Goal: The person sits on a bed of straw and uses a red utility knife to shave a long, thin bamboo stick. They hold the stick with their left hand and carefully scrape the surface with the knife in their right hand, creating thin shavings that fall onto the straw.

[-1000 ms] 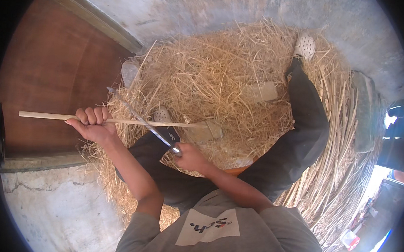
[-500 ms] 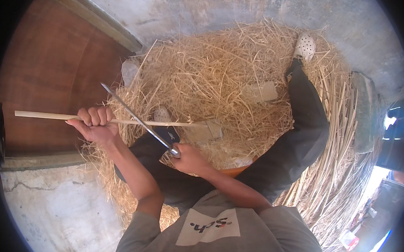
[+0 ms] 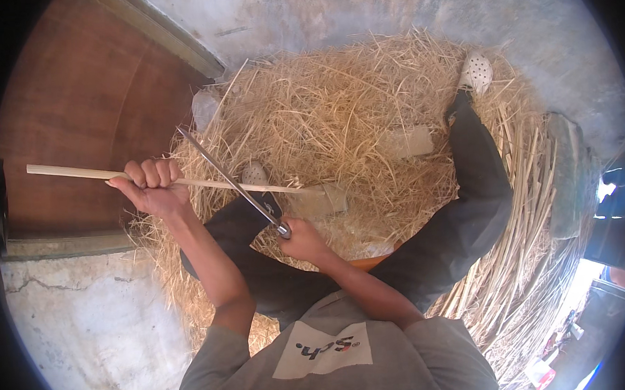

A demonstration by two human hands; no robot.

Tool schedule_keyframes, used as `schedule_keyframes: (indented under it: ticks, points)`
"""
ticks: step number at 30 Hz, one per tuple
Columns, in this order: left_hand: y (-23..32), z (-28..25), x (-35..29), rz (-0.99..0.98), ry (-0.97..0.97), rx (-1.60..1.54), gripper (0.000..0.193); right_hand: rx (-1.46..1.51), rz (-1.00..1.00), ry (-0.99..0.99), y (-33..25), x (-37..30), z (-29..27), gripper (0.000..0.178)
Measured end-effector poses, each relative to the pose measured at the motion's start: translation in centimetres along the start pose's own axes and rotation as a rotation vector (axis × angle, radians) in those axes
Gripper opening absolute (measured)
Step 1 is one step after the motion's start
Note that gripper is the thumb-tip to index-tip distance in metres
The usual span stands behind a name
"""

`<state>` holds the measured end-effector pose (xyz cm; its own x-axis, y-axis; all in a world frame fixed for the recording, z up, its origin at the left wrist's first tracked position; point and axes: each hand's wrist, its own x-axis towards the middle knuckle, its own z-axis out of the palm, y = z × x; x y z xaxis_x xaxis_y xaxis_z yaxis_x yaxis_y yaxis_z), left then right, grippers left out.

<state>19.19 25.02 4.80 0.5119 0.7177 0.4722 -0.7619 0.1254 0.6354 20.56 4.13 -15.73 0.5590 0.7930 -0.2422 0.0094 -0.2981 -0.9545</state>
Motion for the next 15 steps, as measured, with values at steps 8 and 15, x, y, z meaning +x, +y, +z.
schedule_keyframes:
  ticks: [8, 15]
  points:
    - [-0.1, 1.3, 0.9, 0.040, 0.078, 0.097, 0.057, -0.281, 0.259, 0.039, 15.8, 2.1, 0.3, 0.032]
    - [-0.8, 1.3, -0.1, -0.014, -0.081, 0.047, 0.055, -0.023, 0.047, -0.108, 9.2, 1.8, -1.1, 0.031]
